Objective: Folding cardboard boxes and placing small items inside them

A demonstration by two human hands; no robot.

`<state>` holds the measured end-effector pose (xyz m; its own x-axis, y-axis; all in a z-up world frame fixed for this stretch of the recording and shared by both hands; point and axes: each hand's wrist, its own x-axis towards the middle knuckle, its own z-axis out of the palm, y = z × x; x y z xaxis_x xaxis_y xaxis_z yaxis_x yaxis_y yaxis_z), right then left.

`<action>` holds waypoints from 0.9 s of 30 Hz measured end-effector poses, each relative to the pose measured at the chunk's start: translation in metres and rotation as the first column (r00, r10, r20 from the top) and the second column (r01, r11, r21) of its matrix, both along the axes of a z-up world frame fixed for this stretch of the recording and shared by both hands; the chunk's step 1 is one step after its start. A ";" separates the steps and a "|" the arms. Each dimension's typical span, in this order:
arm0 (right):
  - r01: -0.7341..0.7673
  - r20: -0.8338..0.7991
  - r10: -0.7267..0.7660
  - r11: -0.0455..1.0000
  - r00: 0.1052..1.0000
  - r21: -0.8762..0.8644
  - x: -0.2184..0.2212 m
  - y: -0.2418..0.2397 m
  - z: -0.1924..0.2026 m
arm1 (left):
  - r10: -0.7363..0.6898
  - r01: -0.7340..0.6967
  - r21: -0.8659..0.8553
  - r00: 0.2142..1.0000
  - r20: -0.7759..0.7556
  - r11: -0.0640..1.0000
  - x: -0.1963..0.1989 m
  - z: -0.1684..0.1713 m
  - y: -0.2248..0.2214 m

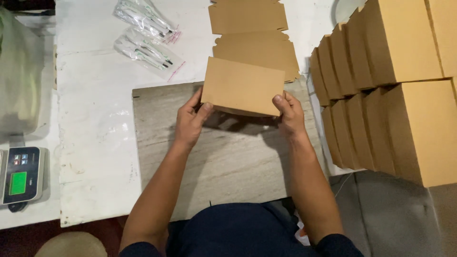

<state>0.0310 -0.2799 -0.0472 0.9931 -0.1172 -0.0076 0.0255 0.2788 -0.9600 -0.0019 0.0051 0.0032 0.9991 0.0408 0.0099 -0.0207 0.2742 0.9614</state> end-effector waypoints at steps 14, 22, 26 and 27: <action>-0.229 0.123 0.298 0.891 0.947 -0.391 -0.104 -0.082 0.048 | -0.064 0.028 -0.278 0.991 -0.122 0.960 0.022 -0.015 -0.011; -0.020 0.119 0.075 0.911 0.990 -0.411 -0.172 -0.112 0.008 | -0.302 0.298 -0.198 0.953 0.009 0.934 0.050 0.071 -0.072; 0.084 0.100 -0.058 0.956 0.993 -0.282 -0.201 -0.120 -0.068 | -0.386 0.396 -0.115 0.917 0.099 0.911 0.057 0.131 -0.132; 0.090 0.144 -0.056 0.967 0.988 -0.240 -0.207 -0.122 -0.091 | -0.413 0.421 -0.051 0.903 0.118 0.906 0.059 0.146 -0.146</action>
